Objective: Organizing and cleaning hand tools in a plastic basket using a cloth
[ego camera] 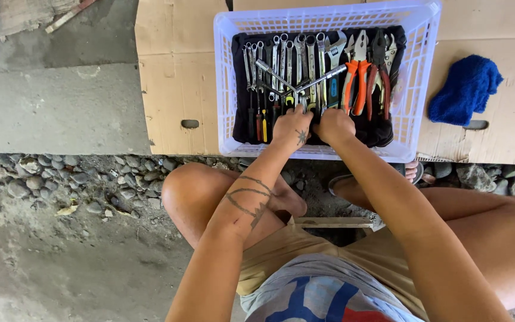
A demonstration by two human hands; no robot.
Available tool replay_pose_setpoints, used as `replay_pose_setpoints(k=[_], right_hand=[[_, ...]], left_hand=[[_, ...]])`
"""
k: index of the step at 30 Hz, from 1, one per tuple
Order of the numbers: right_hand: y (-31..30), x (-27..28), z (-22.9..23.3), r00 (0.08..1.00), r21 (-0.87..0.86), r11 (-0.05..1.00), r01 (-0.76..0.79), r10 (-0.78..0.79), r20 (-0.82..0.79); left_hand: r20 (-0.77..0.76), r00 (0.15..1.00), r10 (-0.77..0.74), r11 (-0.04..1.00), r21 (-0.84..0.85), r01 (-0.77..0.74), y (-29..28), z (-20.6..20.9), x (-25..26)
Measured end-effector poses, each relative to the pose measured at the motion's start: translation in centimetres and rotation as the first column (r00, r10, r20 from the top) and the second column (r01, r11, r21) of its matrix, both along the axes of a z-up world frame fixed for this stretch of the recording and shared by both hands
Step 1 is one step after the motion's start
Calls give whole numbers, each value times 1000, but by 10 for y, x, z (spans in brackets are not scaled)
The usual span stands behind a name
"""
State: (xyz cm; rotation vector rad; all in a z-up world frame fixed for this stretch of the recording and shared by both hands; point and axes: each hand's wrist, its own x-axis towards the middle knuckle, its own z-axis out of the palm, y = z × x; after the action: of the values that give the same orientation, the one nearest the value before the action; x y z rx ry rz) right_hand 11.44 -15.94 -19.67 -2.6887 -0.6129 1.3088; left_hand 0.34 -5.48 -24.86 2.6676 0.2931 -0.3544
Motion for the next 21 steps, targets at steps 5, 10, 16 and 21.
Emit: replay_pose_setpoints(k=[5,10,16,21], right_hand=[[2,1,27,999,15,999,45,-45,-27],[2,-1,39,998,31,997,65,-64,-20],[-5,-7,23,999,52,999,13,-15,41],[-7,-5,42,999,87,996,-25,22,34]], left_hand=[[-36,999,-33,998,50,35,-2,34,6],[-42,999,-16,1000,3,16,-3,35,5],[-33,999,-26,999,-36,24,-3,31,4],[-42,998,-39,997,-71,36,0,30,3]])
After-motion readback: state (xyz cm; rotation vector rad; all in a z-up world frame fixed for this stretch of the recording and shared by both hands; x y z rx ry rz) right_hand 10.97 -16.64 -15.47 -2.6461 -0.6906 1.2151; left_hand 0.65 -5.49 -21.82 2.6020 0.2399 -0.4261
